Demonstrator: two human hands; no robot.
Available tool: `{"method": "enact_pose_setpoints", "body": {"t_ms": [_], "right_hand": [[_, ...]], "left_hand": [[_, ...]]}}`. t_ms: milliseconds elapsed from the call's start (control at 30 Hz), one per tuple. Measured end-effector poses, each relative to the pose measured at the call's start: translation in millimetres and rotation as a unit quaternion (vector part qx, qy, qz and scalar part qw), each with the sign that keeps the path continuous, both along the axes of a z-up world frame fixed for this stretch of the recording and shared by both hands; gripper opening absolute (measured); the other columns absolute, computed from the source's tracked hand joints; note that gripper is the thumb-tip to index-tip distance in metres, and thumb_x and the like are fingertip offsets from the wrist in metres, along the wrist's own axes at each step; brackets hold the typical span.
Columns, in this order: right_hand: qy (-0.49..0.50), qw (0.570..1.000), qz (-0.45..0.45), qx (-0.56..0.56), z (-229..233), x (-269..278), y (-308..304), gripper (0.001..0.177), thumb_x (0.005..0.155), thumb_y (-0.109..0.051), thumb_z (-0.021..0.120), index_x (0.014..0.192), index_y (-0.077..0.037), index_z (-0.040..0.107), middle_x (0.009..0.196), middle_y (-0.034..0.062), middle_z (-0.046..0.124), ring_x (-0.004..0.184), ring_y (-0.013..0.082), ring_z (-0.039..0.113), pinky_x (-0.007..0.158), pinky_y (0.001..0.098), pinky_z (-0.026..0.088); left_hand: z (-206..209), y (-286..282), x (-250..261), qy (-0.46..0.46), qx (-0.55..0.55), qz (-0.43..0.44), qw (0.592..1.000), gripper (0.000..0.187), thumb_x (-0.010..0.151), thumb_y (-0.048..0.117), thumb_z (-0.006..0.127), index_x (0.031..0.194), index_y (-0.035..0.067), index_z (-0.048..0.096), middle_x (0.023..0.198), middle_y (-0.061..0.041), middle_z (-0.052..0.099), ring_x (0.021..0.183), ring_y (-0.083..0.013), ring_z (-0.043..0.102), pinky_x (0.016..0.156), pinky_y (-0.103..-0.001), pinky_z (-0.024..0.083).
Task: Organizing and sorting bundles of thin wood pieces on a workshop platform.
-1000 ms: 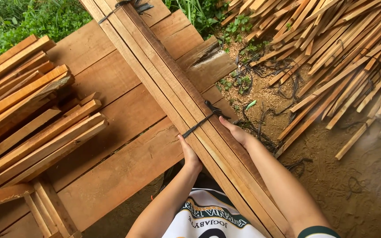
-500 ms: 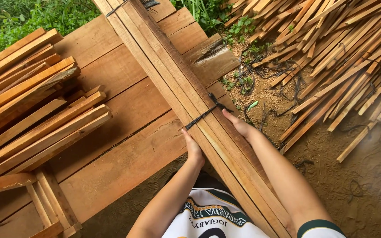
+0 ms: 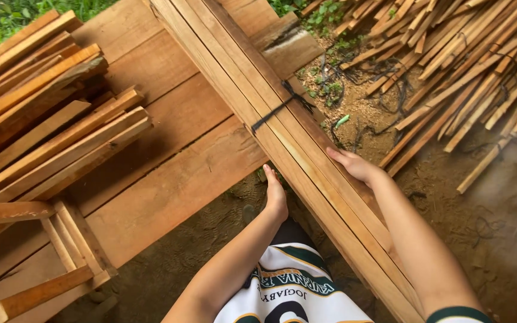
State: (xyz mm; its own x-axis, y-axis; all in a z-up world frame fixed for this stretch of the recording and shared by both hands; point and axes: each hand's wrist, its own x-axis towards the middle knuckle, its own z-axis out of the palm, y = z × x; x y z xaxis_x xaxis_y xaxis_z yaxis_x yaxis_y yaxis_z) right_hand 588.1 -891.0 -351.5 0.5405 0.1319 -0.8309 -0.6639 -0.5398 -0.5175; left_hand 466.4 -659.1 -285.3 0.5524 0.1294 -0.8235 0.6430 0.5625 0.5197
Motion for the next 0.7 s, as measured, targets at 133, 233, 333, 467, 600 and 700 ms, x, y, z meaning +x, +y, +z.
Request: {"method": "enact_pose_setpoints", "body": {"t_ms": [133,233,333,467,600,700], "right_hand": [[-0.056,0.998,0.035,-0.026,-1.4,0.0,5.2,0.095,0.083,-0.086,0.064,0.148,-0.018,0.056,0.141,0.0241,0.058,0.126,0.0384,0.059,0.097,0.0513,0.054],[-0.094,0.993,0.067,-0.036,28.0,-9.6,15.7,0.093,0.084,-0.088,0.06,0.143,-0.016,0.062,0.134,0.019,0.064,0.124,0.0347,0.061,0.101,0.0478,0.052],[-0.176,0.974,0.114,-0.081,51.4,-14.2,22.5,0.073,0.088,-0.085,0.056,0.121,-0.024,0.076,0.111,0.0116,0.074,0.115,0.0334,0.066,0.098,0.0458,0.051],[-0.194,0.97,0.133,-0.053,56.5,-24.7,8.6,0.067,0.09,-0.079,0.059,0.124,-0.022,0.073,0.116,0.0127,0.073,0.119,0.0335,0.064,0.1,0.0464,0.049],[-0.125,0.983,0.137,0.006,77.1,-56.2,-25.5,0.088,0.091,-0.074,0.061,0.153,-0.014,0.048,0.147,0.0191,0.055,0.138,0.0368,0.049,0.113,0.0526,0.039],[-0.098,0.989,0.075,0.076,27.4,-81.6,-80.3,0.079,0.096,-0.065,0.061,0.154,-0.012,0.047,0.152,0.0216,0.049,0.141,0.0384,0.044,0.115,0.05,0.038]], "left_hand": [[63.0,-31.8,5.4,0.006,-0.014,-0.012,1.0,0.105,0.09,0.088,0.019,0.165,0.014,0.009,0.171,-0.013,0.005,0.158,-0.0317,0.006,0.129,-0.048,0.013],[22.7,-48.5,-1.4,0.033,-0.012,-0.007,0.999,0.116,0.083,0.096,0.022,0.164,0.013,0.017,0.168,-0.016,0.02,0.155,-0.0351,0.017,0.126,-0.048,0.024],[9.0,-52.3,-1.4,0.034,0.028,0.008,0.999,0.119,0.083,0.094,0.019,0.162,0.006,0.023,0.163,-0.025,0.028,0.151,-0.0403,0.026,0.122,-0.054,0.03],[0.7,-70.6,-18.8,-0.016,0.063,0.026,0.998,0.102,0.091,0.088,0.02,0.165,0.018,0.012,0.164,-0.027,0.024,0.152,-0.0438,0.023,0.122,-0.055,0.026],[17.2,-107.6,-51.2,-0.062,0.104,0.07,0.99,0.091,0.099,0.076,0.022,0.164,0.012,0.013,0.169,-0.023,0.012,0.155,-0.0398,0.014,0.127,-0.051,0.013],[42.2,-138.8,-62.9,-0.094,0.128,0.095,0.983,0.09,0.102,0.069,0.031,0.163,0.007,0.01,0.169,-0.022,0.008,0.156,-0.0379,0.01,0.128,-0.049,0.007]]}}
